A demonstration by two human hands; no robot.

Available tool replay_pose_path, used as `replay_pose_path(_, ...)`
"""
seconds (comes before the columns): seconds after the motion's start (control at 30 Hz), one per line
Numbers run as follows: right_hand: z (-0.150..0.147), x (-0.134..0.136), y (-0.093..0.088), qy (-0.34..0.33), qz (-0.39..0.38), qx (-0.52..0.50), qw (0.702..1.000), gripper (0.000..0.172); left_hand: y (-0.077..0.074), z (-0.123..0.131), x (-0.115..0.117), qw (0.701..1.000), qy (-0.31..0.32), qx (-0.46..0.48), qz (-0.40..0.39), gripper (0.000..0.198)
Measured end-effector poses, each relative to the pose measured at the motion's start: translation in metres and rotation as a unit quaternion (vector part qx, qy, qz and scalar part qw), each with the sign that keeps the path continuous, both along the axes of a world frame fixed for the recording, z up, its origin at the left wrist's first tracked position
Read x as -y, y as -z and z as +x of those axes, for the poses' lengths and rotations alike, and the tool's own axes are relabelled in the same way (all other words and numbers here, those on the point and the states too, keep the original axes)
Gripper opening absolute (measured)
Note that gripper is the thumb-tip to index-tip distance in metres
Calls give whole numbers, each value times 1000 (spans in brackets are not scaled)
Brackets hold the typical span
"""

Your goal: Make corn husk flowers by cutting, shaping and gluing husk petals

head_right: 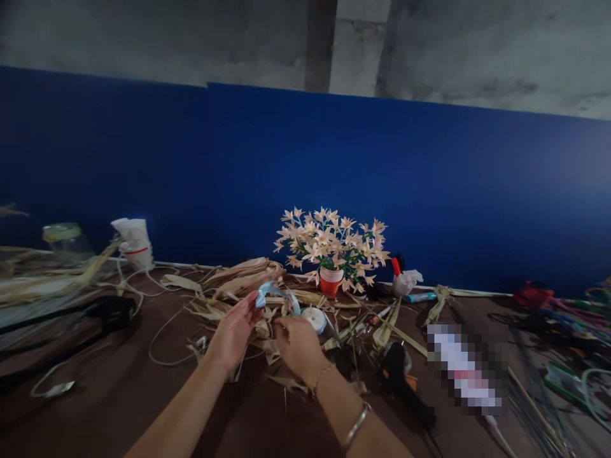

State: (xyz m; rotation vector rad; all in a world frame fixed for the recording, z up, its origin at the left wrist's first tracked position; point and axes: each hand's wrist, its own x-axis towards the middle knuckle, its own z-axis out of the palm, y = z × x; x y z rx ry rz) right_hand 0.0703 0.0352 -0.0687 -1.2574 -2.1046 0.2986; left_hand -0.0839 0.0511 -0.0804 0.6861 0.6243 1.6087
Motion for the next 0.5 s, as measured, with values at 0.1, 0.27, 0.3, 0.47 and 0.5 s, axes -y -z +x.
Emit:
replay_pose_path(0.1, -28, -17, 4, 92, -60, -15, 994, 18, 0, 0, 1, 1000, 14, -11, 6, 29)
replay_pose_path(0.27, -48, -42, 15, 156, -79, -27, 984, 17, 0, 1, 1, 1000, 23, -1, 9, 27)
replay_pose_path(0.3, -48, -44, 17, 157, -80, -31, 984, 16, -1, 1, 1, 1000, 25, 0, 9, 27)
replay_pose_path(0.47, -38, -40, 18, 139, -89, -75, 983, 17, -5, -3, 1, 999, 33, 31, 3, 26)
replay_pose_path(0.5, -33, -38, 17, 129, -89, -87, 984, 17, -6, -4, 1, 999, 30, 43, -1, 26)
